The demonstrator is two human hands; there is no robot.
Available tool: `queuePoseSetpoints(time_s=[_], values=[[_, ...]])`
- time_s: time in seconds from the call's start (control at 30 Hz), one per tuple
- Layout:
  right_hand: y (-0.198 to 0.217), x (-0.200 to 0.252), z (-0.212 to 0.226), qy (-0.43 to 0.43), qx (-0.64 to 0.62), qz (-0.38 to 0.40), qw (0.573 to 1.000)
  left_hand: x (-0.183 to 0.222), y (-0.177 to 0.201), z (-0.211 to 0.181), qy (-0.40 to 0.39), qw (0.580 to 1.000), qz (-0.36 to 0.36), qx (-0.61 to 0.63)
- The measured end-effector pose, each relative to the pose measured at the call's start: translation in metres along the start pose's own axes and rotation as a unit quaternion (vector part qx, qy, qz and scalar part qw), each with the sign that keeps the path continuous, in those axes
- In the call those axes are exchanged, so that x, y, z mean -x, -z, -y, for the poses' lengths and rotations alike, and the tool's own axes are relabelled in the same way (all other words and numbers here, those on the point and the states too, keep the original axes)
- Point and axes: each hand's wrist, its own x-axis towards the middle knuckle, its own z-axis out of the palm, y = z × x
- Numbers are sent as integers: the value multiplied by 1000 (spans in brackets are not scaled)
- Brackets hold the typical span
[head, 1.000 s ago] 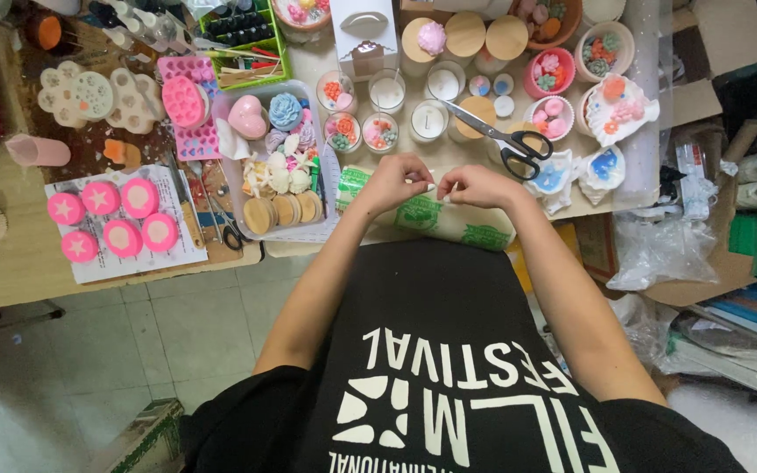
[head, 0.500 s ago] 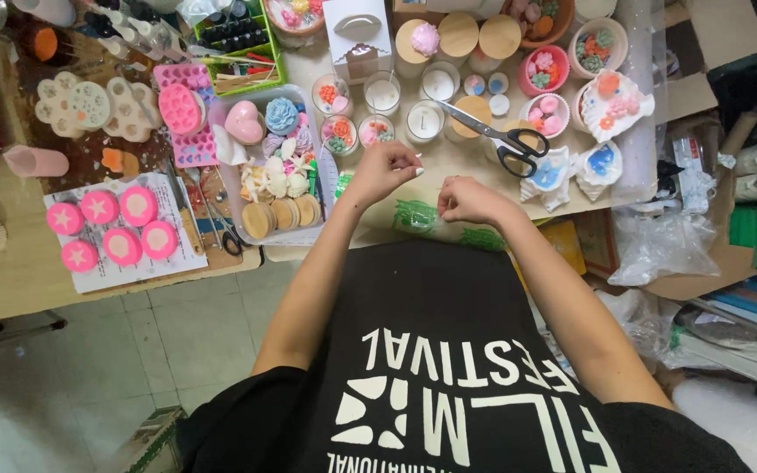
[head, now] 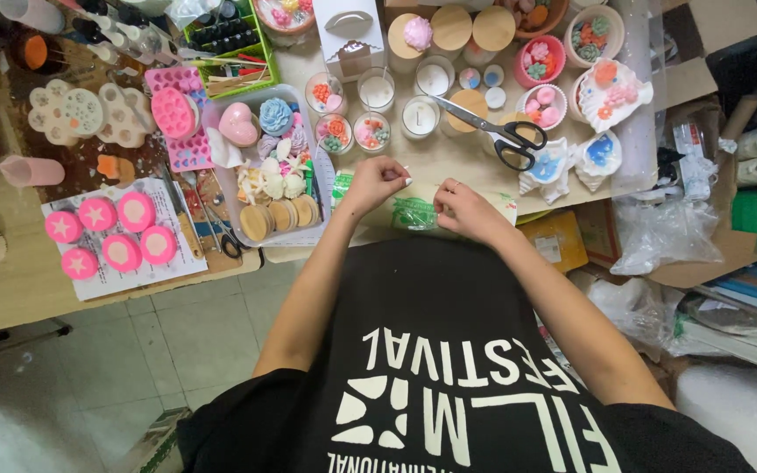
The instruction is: Arranging and attaching small wax decorations like stars and shells onto candle pieces at a workbench.
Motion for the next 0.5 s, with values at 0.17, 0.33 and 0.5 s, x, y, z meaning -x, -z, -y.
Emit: queuePoseSetpoints(time_s=[0.17,0.33,0.5], values=[[20,4,7,-18,-69,-32,997,-3,1,-8,14,1000,7,9],[56,11,22,-151,-172,-63,971,-12,-10,-14,10,1000,27,10],[68,27,14,-177,-267,-147,936,-10,-16,-73,-95,991,89,13]])
